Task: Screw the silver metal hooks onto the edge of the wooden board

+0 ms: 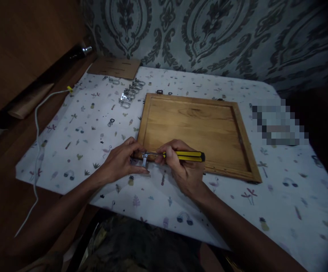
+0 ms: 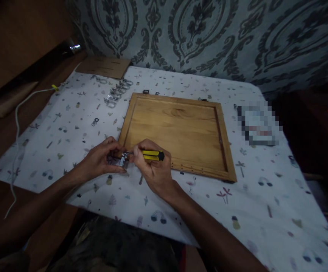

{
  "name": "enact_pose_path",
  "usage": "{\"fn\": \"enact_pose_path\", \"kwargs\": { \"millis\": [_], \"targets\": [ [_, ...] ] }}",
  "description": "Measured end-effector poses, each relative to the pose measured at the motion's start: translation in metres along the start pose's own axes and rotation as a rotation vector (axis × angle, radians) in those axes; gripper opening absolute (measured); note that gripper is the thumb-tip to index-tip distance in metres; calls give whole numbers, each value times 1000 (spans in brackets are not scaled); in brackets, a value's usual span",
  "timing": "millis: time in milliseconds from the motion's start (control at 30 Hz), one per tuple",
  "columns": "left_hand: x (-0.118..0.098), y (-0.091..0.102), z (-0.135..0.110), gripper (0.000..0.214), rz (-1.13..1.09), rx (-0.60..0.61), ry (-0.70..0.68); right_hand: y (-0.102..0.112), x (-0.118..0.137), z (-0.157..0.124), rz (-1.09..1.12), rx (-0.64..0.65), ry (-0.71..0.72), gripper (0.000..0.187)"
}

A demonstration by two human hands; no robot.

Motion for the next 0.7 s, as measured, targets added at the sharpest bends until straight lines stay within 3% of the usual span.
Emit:
{"fn": "enact_pose_path", "kwargs": {
  "millis": [400, 567, 700],
  "targets": [
    [-1, 0, 1, 47, -6, 6, 2, 1, 0, -1, -67, 30, -19, 34],
    [-1, -1, 0, 44, 9, 9, 11, -4, 13, 5, -126, 79, 23, 25],
    [0, -1, 1, 47, 6, 3, 7, -10, 26, 18, -202, 167, -2, 28]
  ]
}}
Point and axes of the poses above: each hand's wrist, its own z-axis towards the middle knuckle, its own y-axis out of the back of the hand, x = y × z, the point moved 7 cm from there along z, towards the middle knuckle, and after that the axes turned 10 degrees about z, right-handed, at the moved point
